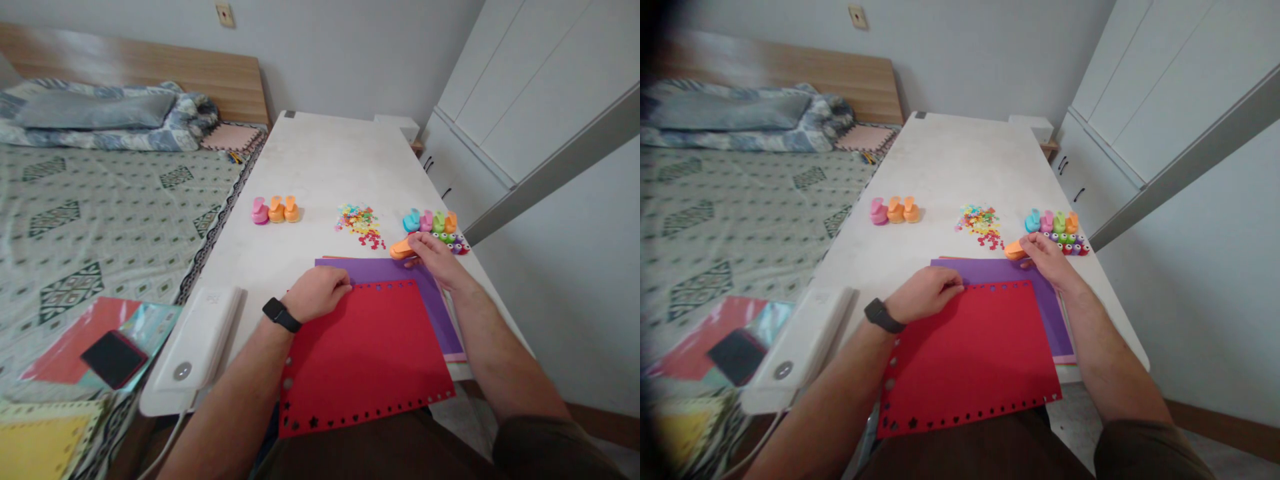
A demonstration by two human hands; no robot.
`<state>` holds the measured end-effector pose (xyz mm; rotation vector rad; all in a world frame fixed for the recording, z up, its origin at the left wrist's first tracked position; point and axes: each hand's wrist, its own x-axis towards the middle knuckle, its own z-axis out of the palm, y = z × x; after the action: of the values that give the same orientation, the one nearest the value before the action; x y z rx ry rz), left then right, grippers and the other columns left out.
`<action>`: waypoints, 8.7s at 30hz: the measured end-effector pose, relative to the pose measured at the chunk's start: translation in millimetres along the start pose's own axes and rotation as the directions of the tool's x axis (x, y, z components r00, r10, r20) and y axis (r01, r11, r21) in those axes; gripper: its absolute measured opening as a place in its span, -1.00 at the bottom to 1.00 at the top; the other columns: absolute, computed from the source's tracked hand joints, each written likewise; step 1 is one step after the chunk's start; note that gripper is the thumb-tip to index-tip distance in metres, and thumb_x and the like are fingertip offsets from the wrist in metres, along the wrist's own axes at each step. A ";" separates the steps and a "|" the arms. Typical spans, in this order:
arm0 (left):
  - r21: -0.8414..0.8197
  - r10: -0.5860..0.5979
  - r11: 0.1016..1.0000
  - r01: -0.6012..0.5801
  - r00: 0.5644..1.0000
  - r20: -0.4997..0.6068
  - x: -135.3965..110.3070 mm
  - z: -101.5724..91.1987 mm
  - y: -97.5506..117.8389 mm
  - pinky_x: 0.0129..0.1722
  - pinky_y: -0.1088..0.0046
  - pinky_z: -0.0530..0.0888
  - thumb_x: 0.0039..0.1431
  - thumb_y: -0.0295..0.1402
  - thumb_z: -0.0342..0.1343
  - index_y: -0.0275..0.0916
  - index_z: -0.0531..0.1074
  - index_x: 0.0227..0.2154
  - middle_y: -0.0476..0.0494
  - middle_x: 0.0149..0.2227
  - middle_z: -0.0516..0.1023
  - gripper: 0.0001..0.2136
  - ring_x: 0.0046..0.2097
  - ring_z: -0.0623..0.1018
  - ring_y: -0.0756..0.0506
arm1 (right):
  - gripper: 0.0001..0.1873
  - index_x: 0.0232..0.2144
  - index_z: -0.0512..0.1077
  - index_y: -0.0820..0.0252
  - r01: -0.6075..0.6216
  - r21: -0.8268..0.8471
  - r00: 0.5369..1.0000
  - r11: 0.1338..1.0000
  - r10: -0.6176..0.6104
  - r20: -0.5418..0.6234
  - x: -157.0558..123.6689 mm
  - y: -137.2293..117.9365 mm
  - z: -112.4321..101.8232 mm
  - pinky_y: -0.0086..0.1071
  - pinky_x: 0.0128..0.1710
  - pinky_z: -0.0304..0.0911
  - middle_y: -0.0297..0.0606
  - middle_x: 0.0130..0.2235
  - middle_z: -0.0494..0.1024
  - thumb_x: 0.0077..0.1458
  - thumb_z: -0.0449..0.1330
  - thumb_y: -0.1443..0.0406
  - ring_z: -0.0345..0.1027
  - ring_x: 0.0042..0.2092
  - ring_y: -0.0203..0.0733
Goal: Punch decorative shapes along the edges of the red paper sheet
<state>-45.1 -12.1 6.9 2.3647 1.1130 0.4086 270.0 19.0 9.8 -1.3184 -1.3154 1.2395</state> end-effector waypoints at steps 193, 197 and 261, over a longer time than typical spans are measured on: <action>-0.630 -0.219 0.758 0.171 0.976 0.001 0.3 -8.2 8.9 -0.22 0.36 0.48 0.32 -0.05 0.11 -0.24 0.50 -0.03 -0.16 -0.17 0.65 -0.63 -0.21 0.58 -0.12 | -0.51 -0.06 0.57 0.13 0.004 0.066 0.981 0.998 -0.017 0.194 17.5 -51.0 8.6 -0.33 -0.16 0.38 -0.26 -0.20 0.65 0.00 0.50 0.08 0.49 -0.23 -0.21; -0.667 -0.263 0.718 0.201 0.965 0.008 0.8 -4.5 4.6 -0.23 0.36 0.51 0.29 -0.02 0.15 -0.26 0.47 0.05 -0.19 -0.17 0.66 -0.55 -0.21 0.61 -0.12 | -0.49 -0.07 0.58 0.15 0.015 0.051 0.972 0.999 -0.027 0.232 28.7 -62.7 10.4 -0.32 -0.20 0.42 -0.21 -0.20 0.66 -0.04 0.52 0.08 0.51 -0.23 -0.17; -0.551 -0.306 0.811 0.196 0.945 -0.114 4.8 -6.4 14.4 -0.46 0.47 0.19 0.34 -0.06 0.04 -0.26 0.49 -0.38 0.02 -0.50 0.39 -0.64 -0.46 0.30 0.01 | -0.57 -0.27 0.55 0.22 -0.003 0.012 0.946 1.000 -0.001 0.323 40.4 -66.2 84.8 -0.35 -0.30 0.31 -0.32 -0.40 0.57 -0.18 0.54 0.17 0.40 -0.37 -0.26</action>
<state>-36.0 -14.3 20.4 1.6876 1.1949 0.7605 175.4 57.8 62.4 -1.1384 -1.5304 1.5092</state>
